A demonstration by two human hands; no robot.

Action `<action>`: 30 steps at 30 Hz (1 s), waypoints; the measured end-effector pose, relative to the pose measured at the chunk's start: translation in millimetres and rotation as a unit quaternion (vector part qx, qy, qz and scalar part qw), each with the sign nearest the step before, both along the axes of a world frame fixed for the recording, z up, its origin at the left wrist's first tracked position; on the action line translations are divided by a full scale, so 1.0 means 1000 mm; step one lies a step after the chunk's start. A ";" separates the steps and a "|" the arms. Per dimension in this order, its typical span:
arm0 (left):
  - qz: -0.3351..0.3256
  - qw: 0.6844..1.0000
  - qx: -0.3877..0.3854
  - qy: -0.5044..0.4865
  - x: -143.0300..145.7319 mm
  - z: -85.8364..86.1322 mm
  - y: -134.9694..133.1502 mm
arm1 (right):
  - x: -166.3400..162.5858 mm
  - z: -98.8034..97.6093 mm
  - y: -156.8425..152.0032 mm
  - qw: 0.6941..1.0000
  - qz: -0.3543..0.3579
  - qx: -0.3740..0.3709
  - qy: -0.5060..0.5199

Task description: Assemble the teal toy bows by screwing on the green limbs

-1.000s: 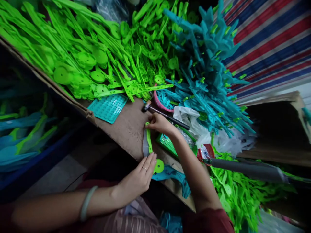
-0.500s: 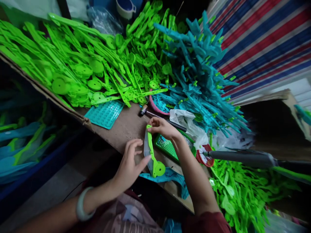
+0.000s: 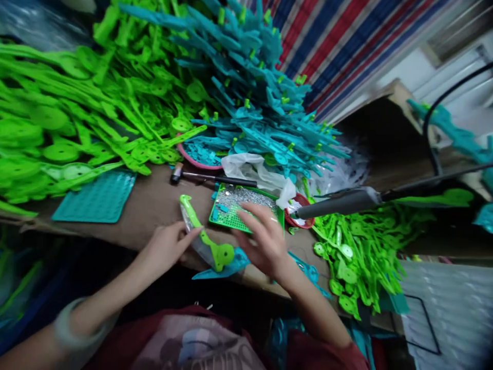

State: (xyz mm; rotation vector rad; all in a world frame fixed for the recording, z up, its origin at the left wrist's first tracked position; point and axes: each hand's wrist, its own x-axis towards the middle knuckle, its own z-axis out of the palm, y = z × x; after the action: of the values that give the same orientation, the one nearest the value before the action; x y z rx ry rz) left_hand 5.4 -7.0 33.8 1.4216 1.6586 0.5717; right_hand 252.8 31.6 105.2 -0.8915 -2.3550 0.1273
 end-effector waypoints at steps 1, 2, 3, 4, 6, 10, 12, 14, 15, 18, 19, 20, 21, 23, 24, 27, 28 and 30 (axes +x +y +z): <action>-0.019 0.994 0.036 0.098 -0.004 0.005 -0.002 | 0.031 -0.001 -0.011 0.992 -0.086 0.072 0.053; -0.028 0.979 0.086 0.183 -0.005 0.011 -0.003 | 0.060 -0.004 -0.017 0.967 -0.186 0.127 0.121; -0.045 0.960 0.150 0.233 -0.002 0.016 -0.002 | 0.086 -0.007 -0.019 0.929 -0.275 0.158 0.190; -0.074 0.941 0.218 0.249 0.005 0.021 0.002 | 0.108 -0.010 -0.017 0.899 -0.329 0.152 0.245; -0.202 0.902 0.338 0.177 0.032 0.025 0.020 | 0.137 -0.014 -0.004 0.894 -0.324 0.057 0.305; -0.457 0.823 0.330 0.069 0.097 0.006 0.080 | 0.146 -0.009 0.024 0.902 -0.157 -0.268 0.300; -0.477 0.817 0.310 0.091 0.114 -0.003 0.103 | 0.139 -0.005 0.031 0.880 -0.108 -0.350 0.304; -0.454 0.815 0.337 0.125 0.113 -0.005 0.109 | 0.125 -0.006 0.036 0.859 -0.068 -0.376 0.340; -0.436 0.809 0.368 0.140 0.107 -0.004 0.105 | 0.116 -0.009 0.039 0.848 -0.053 -0.377 0.370; -0.395 0.773 0.475 0.148 0.075 0.003 0.072 | 0.080 -0.028 0.053 0.816 -0.050 -0.337 0.468; -0.386 0.763 0.501 0.136 0.061 0.003 0.057 | 0.067 -0.037 0.058 0.809 -0.061 -0.313 0.494; -0.372 0.759 0.521 0.119 0.048 0.002 0.043 | 0.055 -0.045 0.063 0.803 -0.069 -0.288 0.518; -0.374 0.754 0.530 0.104 0.036 -0.001 0.030 | 0.045 -0.053 0.068 0.797 -0.073 -0.268 0.537; -0.401 0.760 0.501 0.099 0.017 -0.008 0.010 | 0.031 -0.066 0.075 0.788 -0.064 -0.250 0.560; -0.414 0.769 0.477 0.102 0.010 -0.013 0.004 | 0.027 -0.071 0.077 0.785 -0.058 -0.247 0.565; -0.425 0.794 0.420 0.116 0.003 -0.022 -0.005 | 0.024 -0.079 0.079 0.789 -0.053 -0.242 0.563; -0.428 0.794 0.414 0.120 0.003 -0.025 -0.005 | 0.024 -0.080 0.079 0.791 -0.052 -0.241 0.560; -0.439 0.784 0.419 0.132 0.005 -0.028 -0.003 | 0.025 -0.081 0.079 0.795 -0.048 -0.240 0.555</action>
State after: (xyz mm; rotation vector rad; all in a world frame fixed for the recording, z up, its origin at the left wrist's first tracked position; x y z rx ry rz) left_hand 10.6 -10.4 5.5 2.7842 0.6794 0.5743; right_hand 277.8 110.4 23.7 -0.8087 -1.1558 0.9606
